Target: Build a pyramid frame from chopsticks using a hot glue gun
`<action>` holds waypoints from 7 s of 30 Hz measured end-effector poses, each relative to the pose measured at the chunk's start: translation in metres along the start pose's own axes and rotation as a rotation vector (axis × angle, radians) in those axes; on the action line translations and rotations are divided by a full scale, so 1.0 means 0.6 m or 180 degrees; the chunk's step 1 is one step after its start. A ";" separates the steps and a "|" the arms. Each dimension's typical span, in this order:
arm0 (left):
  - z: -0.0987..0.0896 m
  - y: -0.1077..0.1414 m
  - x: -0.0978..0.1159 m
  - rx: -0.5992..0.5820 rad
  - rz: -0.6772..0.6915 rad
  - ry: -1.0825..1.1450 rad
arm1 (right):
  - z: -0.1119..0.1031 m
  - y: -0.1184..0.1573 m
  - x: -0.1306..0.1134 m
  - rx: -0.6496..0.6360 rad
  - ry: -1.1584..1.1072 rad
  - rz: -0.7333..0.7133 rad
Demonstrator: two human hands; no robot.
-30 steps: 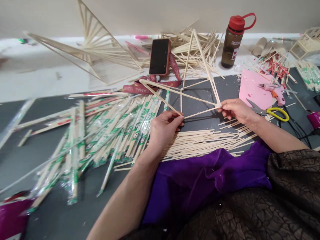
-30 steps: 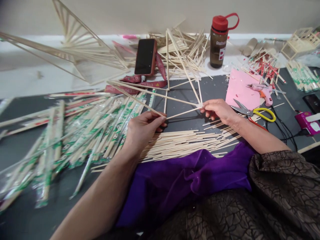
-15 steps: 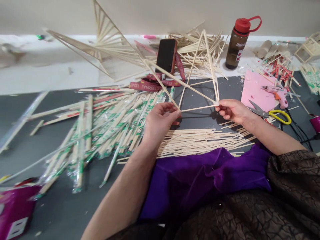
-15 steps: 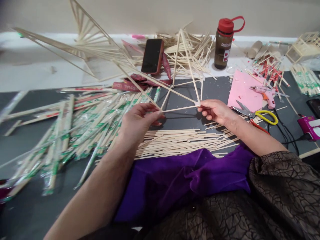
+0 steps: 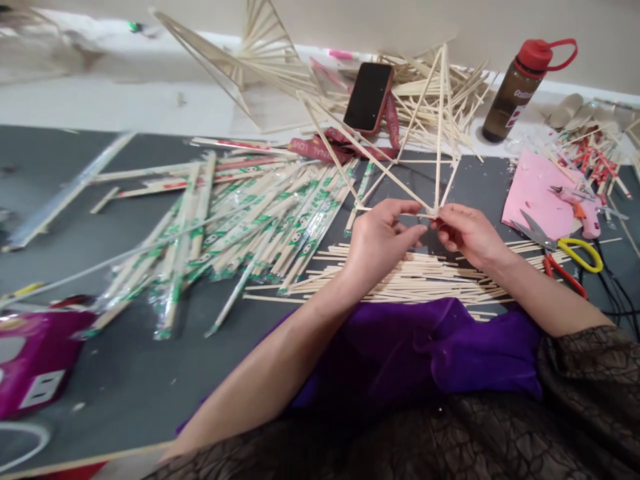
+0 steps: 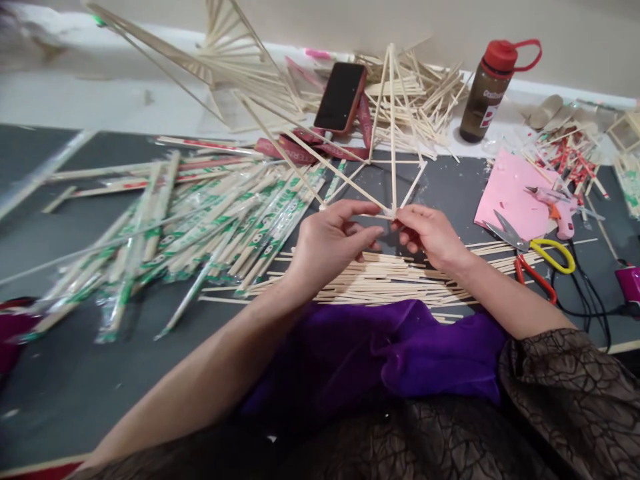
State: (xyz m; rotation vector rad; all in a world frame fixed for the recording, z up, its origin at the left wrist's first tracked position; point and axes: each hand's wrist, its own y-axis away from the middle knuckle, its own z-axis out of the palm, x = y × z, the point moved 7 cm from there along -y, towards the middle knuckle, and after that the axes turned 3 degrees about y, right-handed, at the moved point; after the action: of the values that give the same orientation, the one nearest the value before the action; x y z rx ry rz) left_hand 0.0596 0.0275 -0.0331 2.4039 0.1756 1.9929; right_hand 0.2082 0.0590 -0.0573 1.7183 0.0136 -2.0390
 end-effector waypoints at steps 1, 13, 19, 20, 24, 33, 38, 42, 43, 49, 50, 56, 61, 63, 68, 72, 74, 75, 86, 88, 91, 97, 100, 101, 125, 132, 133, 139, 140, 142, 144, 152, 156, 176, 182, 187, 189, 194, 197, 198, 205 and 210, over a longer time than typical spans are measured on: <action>0.001 0.000 -0.009 0.0006 -0.0169 0.0208 | 0.003 0.000 0.003 -0.0013 0.0040 0.0004; 0.006 0.007 -0.052 -0.0280 -0.0559 0.1430 | 0.031 0.009 0.020 -0.0281 0.0206 0.0273; -0.002 0.003 -0.056 -0.0231 -0.0537 0.1401 | 0.031 0.009 0.027 -0.0223 0.0168 0.0321; -0.002 0.002 -0.058 -0.0240 -0.0561 0.1405 | 0.031 0.009 0.028 -0.0210 0.0168 0.0321; 0.001 0.001 -0.063 -0.0259 -0.0657 0.1452 | 0.032 0.011 0.029 -0.0183 0.0176 0.0299; 0.005 -0.002 -0.067 -0.0477 -0.0818 0.1402 | 0.026 0.013 0.047 0.0017 0.0086 0.0342; 0.007 -0.008 -0.065 -0.0542 -0.0819 0.1222 | 0.023 0.013 0.049 0.0078 0.0095 0.0324; 0.010 -0.012 -0.058 -0.0560 -0.0794 0.1147 | 0.022 0.015 0.044 0.0169 0.0056 0.0233; 0.011 -0.012 -0.056 -0.0546 -0.0776 0.1145 | 0.022 0.016 0.043 0.0186 0.0036 0.0211; 0.015 -0.009 -0.059 -0.0541 -0.0730 0.1153 | 0.019 0.021 0.043 0.0241 0.0038 0.0185; 0.016 -0.008 -0.060 -0.0541 -0.0731 0.1146 | 0.018 0.022 0.043 0.0249 0.0059 0.0189; 0.017 -0.007 -0.058 -0.0557 -0.0711 0.1112 | 0.014 0.022 0.045 0.0256 0.0098 0.0217; 0.017 -0.007 -0.057 -0.0554 -0.0707 0.1161 | 0.014 0.023 0.045 0.0274 0.0092 0.0198; 0.017 -0.007 -0.058 -0.0558 -0.0713 0.1157 | 0.015 0.023 0.045 0.0259 0.0069 0.0181; 0.016 -0.008 -0.056 -0.0569 -0.0710 0.1065 | 0.014 0.022 0.046 0.0270 0.0112 0.0147; 0.017 -0.007 -0.055 -0.0561 -0.0701 0.1049 | 0.013 0.022 0.045 0.0288 0.0180 0.0106; 0.017 -0.008 -0.055 -0.0546 -0.0691 0.1059 | 0.013 0.021 0.044 0.0276 0.0178 0.0074; 0.016 -0.008 -0.054 -0.0540 -0.0684 0.1076 | 0.013 0.020 0.043 0.0261 0.0182 0.0069; 0.006 -0.018 -0.037 -0.0741 -0.0313 0.0996 | 0.019 0.010 0.017 -0.0031 0.0154 -0.0085; 0.009 -0.017 -0.038 -0.0786 -0.0287 0.1013 | 0.016 0.008 0.018 -0.0023 0.0092 -0.0076; 0.015 -0.016 -0.043 -0.0825 -0.0307 0.1086 | 0.009 0.004 0.018 -0.0002 0.0063 -0.0068; 0.032 -0.019 -0.054 -0.0712 -0.0417 0.0914 | -0.020 -0.015 0.004 0.0191 0.0613 0.0167; 0.034 -0.019 -0.056 -0.0616 -0.0283 0.0571 | -0.052 -0.032 -0.008 0.0376 0.1134 0.0341; 0.032 -0.018 -0.054 -0.0583 -0.0154 0.0382 | -0.064 -0.037 -0.011 0.0449 0.1342 0.0377; -0.065 -0.064 -0.050 0.0277 0.0434 -0.1784 | -0.125 -0.038 -0.050 0.0609 0.4102 -0.0324; -0.057 -0.060 -0.056 0.0032 0.0378 -0.1532 | -0.111 -0.038 -0.043 0.0613 0.4409 -0.0523; -0.057 -0.057 -0.058 -0.0016 0.0320 -0.1464 | -0.111 -0.037 -0.042 0.0572 0.4425 -0.0538; -0.052 -0.046 -0.071 -0.0216 -0.0153 -0.0993 | -0.103 -0.031 -0.045 0.0443 0.4495 -0.0631; -0.051 -0.045 -0.072 -0.0233 -0.0194 -0.0908 | -0.102 -0.030 -0.046 0.0437 0.4511 -0.0640; -0.050 -0.046 -0.074 -0.0263 -0.0225 -0.0766 | -0.101 -0.030 -0.046 0.0413 0.4536 -0.0627; -0.055 -0.048 -0.079 -0.0268 -0.0206 -0.0717 | -0.101 -0.030 -0.046 0.0403 0.4550 -0.0605; -0.084 -0.055 -0.083 -0.0152 0.0035 -0.1410 | -0.110 -0.035 -0.044 0.0301 0.4452 -0.0653; -0.074 -0.053 -0.073 -0.0179 0.0177 -0.1689 | -0.115 -0.036 -0.044 0.0230 0.4337 -0.0654; -0.058 -0.040 -0.060 -0.0144 0.0678 -0.1973 | -0.114 -0.031 -0.050 0.0148 0.4202 -0.0373; -0.058 -0.040 -0.065 -0.0084 0.0650 -0.1954 | -0.107 -0.028 -0.046 0.0429 0.4449 -0.0411; -0.057 -0.040 -0.068 -0.0065 0.0636 -0.2087 | -0.097 -0.024 -0.039 0.0704 0.4755 -0.0446; -0.056 -0.040 -0.068 -0.0065 0.0660 -0.2106 | -0.093 -0.023 -0.037 0.0759 0.4837 -0.0458; -0.056 -0.040 -0.066 -0.0105 0.0597 -0.2125 | -0.091 -0.023 -0.037 0.0782 0.4841 -0.0413; -0.056 -0.039 -0.064 -0.0115 0.0552 -0.2225 | -0.092 -0.024 -0.037 0.0771 0.4801 -0.0369; -0.056 -0.039 -0.063 -0.0111 0.0554 -0.2249 | -0.093 -0.025 -0.037 0.0776 0.4795 -0.0359; -0.049 -0.040 -0.065 -0.0105 0.0557 -0.2395 | -0.110 -0.030 -0.036 0.0685 0.4375 -0.0308; -0.060 -0.037 -0.067 -0.0288 0.0548 -0.2142 | -0.142 -0.019 -0.048 0.0284 0.3247 -0.0034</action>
State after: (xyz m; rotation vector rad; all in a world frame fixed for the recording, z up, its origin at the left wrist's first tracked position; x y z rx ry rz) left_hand 0.0152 0.0437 -0.0674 2.9315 -0.1334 1.0901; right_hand 0.2863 0.1049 -0.0524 2.6073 0.2569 -0.9752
